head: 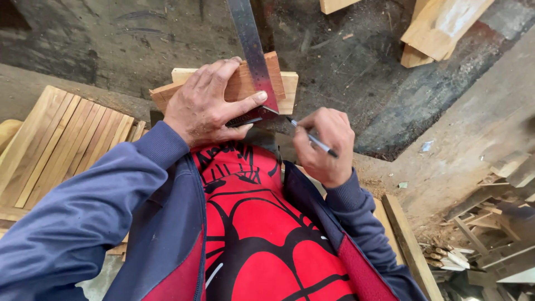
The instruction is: The person uses a try square and a pen to mark lines on small wooden blocks. They repeatedly position the square on the wood and draw lines along its edges, then move the blocks around on the workbench.
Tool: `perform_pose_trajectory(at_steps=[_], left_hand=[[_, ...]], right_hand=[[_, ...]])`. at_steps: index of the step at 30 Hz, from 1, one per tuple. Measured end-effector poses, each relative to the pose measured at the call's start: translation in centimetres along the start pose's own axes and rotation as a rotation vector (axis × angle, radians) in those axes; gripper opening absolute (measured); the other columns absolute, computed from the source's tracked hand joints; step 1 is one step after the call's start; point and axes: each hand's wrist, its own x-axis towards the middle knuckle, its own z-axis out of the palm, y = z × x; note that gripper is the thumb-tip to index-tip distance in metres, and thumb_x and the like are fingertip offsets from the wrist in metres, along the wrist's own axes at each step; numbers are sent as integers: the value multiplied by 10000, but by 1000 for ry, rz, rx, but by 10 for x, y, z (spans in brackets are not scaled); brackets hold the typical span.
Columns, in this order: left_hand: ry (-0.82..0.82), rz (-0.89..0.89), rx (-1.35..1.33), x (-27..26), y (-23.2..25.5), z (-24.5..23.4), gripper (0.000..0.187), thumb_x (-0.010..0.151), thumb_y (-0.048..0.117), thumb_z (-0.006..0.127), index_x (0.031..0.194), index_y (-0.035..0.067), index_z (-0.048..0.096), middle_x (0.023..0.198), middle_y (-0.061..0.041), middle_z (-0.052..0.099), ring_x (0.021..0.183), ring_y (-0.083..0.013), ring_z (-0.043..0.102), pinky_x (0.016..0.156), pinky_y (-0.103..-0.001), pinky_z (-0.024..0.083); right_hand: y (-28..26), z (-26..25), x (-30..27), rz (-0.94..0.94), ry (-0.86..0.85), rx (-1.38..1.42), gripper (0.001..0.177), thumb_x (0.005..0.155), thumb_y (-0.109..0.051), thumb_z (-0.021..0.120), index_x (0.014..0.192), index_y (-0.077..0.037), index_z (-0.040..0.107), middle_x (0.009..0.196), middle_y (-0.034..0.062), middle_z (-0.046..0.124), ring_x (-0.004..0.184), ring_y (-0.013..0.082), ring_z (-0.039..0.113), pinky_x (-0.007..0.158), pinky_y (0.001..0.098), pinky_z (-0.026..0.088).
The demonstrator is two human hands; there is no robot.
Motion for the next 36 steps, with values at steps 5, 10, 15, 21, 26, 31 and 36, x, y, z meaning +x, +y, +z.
perform_pose_trajectory(at_steps=[5, 10, 15, 21, 26, 31, 36], left_hand=[[45, 11, 33, 3, -4, 5, 448, 742, 474, 632, 1145, 278, 607, 1196, -224, 465, 1055, -375, 532, 868, -436, 430], [4, 73, 43, 6, 3, -4, 498, 743, 518, 598, 1195, 309, 569, 1217, -235, 451, 1060, -382, 514, 891, -449, 412], [-185, -104, 121, -17, 5, -29, 957, 602, 741, 518, 1380, 210, 352, 1323, -279, 348, 1218, -406, 379, 1026, -494, 284], [-164, -158, 299, -14, 13, -49, 785, 571, 361, 723, 1286, 112, 516, 965, -133, 530, 896, -287, 559, 799, -392, 453], [-316, -213, -19, -3, 15, -54, 770, 654, 323, 716, 1320, 64, 430, 1096, -159, 511, 962, -319, 505, 869, -399, 400], [-236, -101, 103, -22, 6, -38, 701, 651, 314, 695, 1290, 137, 468, 1250, -148, 472, 1127, -300, 480, 993, -454, 345], [-200, 19, 99, -35, 17, -28, 715, 627, 183, 667, 1306, 159, 444, 1299, -140, 425, 1129, -303, 440, 997, -455, 336]], right_hand=[[-16, 17, 14, 684, -182, 97, 240, 875, -225, 425, 886, -95, 625, 767, 229, 626, 802, 440, 594, 691, 524, 447], [-6, 60, -2, 689, -32, 233, 247, 868, -271, 503, 768, -69, 605, 648, 165, 629, 720, 386, 625, 651, 480, 472], [30, 29, -47, 541, 272, 327, 190, 922, -229, 468, 875, -145, 631, 786, 98, 650, 768, 280, 637, 690, 341, 496], [85, -65, -128, 530, 614, 172, 164, 913, -66, 486, 924, -106, 644, 726, 102, 638, 657, 186, 615, 618, 284, 485], [88, -129, -157, 652, 649, 419, 156, 1026, -223, 409, 983, -82, 460, 949, 143, 612, 836, 218, 623, 617, 300, 559], [87, -135, -159, 654, 492, 411, 229, 1013, -270, 443, 1005, -51, 508, 878, 112, 613, 715, 138, 557, 625, 262, 509], [77, -128, -141, 610, 303, 401, 203, 1005, -228, 447, 975, -59, 554, 793, 57, 605, 548, 64, 426, 470, 185, 331]])
